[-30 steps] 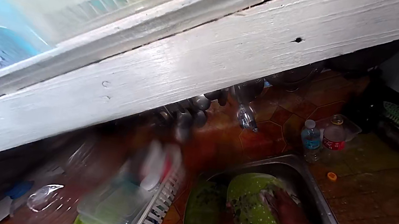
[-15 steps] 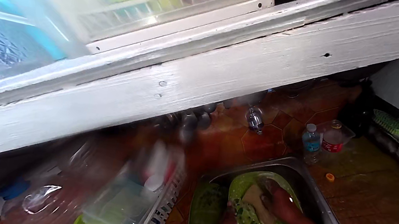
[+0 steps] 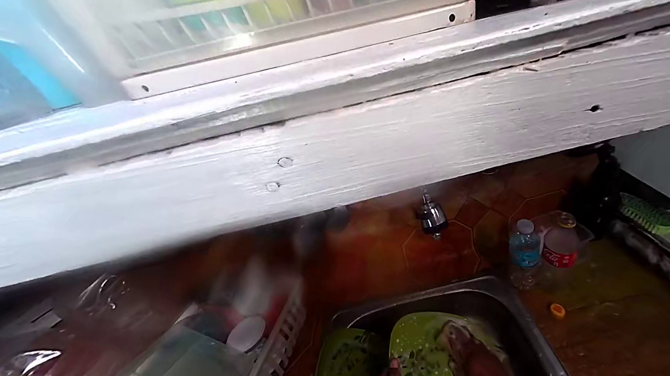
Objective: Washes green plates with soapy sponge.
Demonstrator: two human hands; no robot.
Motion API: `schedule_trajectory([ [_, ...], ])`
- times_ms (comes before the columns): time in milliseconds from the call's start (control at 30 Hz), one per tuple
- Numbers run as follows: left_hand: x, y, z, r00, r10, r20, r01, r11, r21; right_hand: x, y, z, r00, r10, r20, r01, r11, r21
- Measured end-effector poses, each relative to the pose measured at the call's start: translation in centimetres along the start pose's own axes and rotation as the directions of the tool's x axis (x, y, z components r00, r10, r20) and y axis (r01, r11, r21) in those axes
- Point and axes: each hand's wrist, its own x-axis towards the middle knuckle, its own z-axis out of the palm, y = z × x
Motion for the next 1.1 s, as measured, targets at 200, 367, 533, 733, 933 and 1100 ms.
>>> schedule_trajectory([
  [200,1.9,-0.5,0.4,0.998,0.037,0.051,-0.040,0.997,0.060,-2.2,-5.8,2.6,0.955,-0.296,0.027,0.292,0.950,0.112],
  [367,1.7,0.0,0.2,0.991,0.043,0.127,-0.059,0.991,0.119,1.7,-5.5,1.3,0.966,-0.253,0.048,0.251,0.967,0.043],
  [533,1.7,-0.3,-0.6,0.995,0.013,0.095,-0.021,0.996,0.084,3.6,-2.7,0.7,0.991,-0.128,0.030,0.129,0.991,-0.042],
  [733,2.5,0.0,-1.7,0.999,0.047,0.007,-0.048,0.997,0.058,0.8,1.9,1.5,0.994,0.031,0.105,-0.018,0.993,-0.115],
  [933,3.2,-0.3,-0.2,0.997,0.073,0.035,-0.074,0.996,0.041,-2.9,-3.3,4.0,0.972,-0.224,0.073,0.216,0.971,0.103],
  [1100,2.1,0.2,0.3,0.991,0.124,0.051,-0.125,0.992,0.014,0.1,-3.1,1.7,0.958,-0.281,-0.052,0.282,0.959,0.028],
])
